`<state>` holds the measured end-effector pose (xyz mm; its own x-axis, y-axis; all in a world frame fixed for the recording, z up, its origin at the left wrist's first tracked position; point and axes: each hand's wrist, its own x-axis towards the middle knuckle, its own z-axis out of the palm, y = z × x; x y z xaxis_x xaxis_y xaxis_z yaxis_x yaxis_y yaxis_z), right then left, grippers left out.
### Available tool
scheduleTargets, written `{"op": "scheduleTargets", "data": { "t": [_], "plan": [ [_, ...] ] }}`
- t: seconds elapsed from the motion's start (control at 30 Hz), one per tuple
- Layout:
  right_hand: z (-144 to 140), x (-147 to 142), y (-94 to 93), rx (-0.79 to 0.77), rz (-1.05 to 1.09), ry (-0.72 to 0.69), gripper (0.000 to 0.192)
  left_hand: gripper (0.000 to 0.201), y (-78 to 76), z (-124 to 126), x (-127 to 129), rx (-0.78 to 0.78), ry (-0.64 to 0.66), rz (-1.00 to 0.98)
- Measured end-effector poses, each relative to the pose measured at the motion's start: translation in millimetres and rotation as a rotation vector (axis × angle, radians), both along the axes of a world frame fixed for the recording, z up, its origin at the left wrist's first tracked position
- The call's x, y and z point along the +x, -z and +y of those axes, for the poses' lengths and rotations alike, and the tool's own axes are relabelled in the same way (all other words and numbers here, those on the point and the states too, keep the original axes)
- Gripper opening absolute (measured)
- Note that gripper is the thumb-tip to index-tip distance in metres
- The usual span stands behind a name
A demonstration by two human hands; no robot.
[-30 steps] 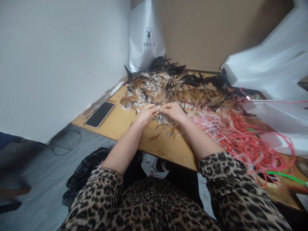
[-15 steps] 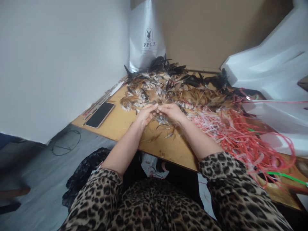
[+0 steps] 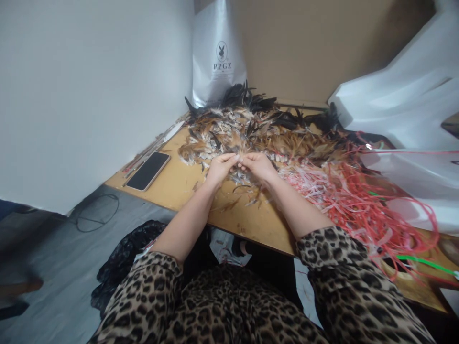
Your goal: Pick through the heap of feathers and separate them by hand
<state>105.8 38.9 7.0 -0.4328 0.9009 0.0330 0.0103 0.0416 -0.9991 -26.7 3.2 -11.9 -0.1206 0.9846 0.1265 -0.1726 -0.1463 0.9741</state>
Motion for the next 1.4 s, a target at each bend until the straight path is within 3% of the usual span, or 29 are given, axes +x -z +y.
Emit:
{"op": "scheduleTargets", "data": {
  "t": [0.1, 0.27, 0.37, 0.53, 0.63, 0.93, 1.17, 1.4],
  "plan": [
    [1, 2, 1.0, -0.022, -0.043, -0.034, 0.037, 0.026, 0.2, -1, 0, 0.008, 0.014, 0.017],
    [1, 3, 1.2, 0.010, -0.109, -0.067, 0.035, 0.024, 4.5, 3, -5, -0.073, 0.113, -0.158],
    [3, 4, 1.9, 0.234, -0.195, -0.062, 0.031, 0.022, 7.1, 7, -10, -0.117, 0.105, -0.312],
    [2, 6, 3.0, 0.785, -0.474, 0.034, 0.019, 0.018, 7.8, 10, -14, -0.207, 0.125, -0.470],
    [-1, 6, 2.7, 0.945, -0.571, 0.065, 0.018, 0.016, 7.2, 9, -12, -0.200, 0.174, -0.487],
    [-4, 7, -0.8, 0.842, -0.598, 0.143, 0.019, 0.021, 8.9, 8, -9, -0.170, 0.138, -0.314],
    [2, 10, -4.5, 0.565, -0.373, 0.017, 0.023, 0.022, 9.9, 9, -11, -0.168, 0.116, -0.354],
    [-2, 10, -6.8, 0.835, -0.528, 0.121, 0.017, 0.018, 8.9, 7, -10, -0.231, 0.183, -0.353]
  ]
}}
